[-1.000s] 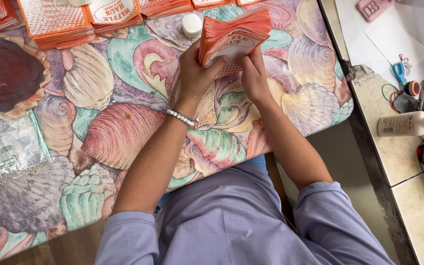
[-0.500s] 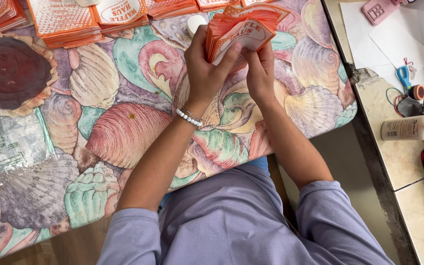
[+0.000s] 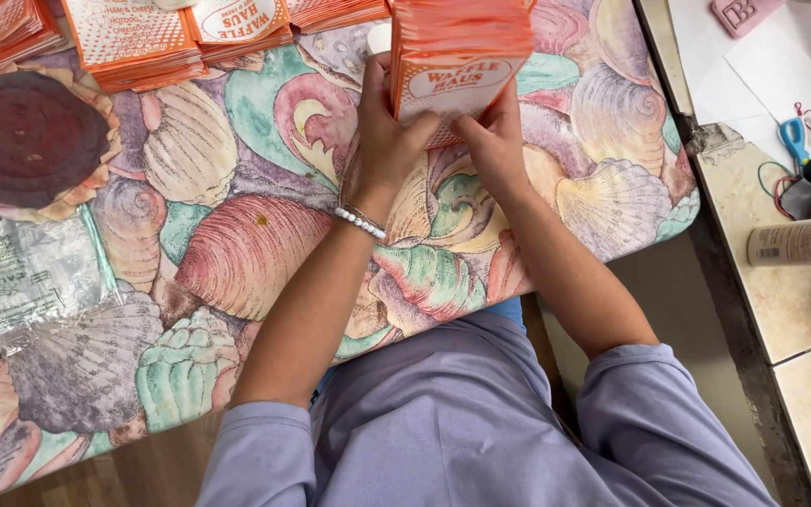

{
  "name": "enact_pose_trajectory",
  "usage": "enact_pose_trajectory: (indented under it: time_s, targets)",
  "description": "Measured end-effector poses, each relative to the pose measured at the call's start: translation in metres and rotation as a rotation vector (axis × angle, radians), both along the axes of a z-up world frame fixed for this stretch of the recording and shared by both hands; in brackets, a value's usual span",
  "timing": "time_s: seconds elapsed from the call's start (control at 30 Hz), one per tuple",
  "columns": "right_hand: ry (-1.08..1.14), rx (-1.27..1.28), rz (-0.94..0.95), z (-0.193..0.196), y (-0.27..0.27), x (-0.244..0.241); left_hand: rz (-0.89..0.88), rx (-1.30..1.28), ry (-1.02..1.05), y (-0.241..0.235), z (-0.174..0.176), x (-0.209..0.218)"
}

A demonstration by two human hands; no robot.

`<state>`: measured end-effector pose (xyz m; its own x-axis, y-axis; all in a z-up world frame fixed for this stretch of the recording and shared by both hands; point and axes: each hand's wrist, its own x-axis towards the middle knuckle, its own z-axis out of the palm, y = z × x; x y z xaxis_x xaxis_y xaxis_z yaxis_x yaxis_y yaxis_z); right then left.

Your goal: Applying glue and tape to paper bag templates and folding them to assemble the bags

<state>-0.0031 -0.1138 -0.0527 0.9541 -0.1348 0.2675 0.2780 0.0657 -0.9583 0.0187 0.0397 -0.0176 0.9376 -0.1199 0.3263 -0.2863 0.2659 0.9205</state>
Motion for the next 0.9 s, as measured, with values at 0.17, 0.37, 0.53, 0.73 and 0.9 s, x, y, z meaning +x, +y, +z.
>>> enact_pose_trajectory:
  time_s: [0.17,0.37,0.53,0.73,0.9]
  targets:
    - [0.011,-0.019,-0.037,0.000,-0.002,0.001,0.138,0.089,-0.024,-0.004,0.000,-0.003]
    - [0.102,-0.069,-0.056,-0.010,-0.004,0.006,0.133,0.025,0.013,-0.006,-0.009,-0.004]
    - [0.025,0.048,-0.042,-0.017,-0.009,0.009,0.177,0.134,0.009,-0.004,-0.008,-0.006]
    - [0.100,0.041,-0.011,-0.017,-0.006,0.006,0.236,0.218,0.021,-0.008,-0.017,-0.002]
    - [-0.088,0.013,-0.004,0.014,-0.012,-0.005,0.192,0.268,0.024,0.001,-0.005,0.000]
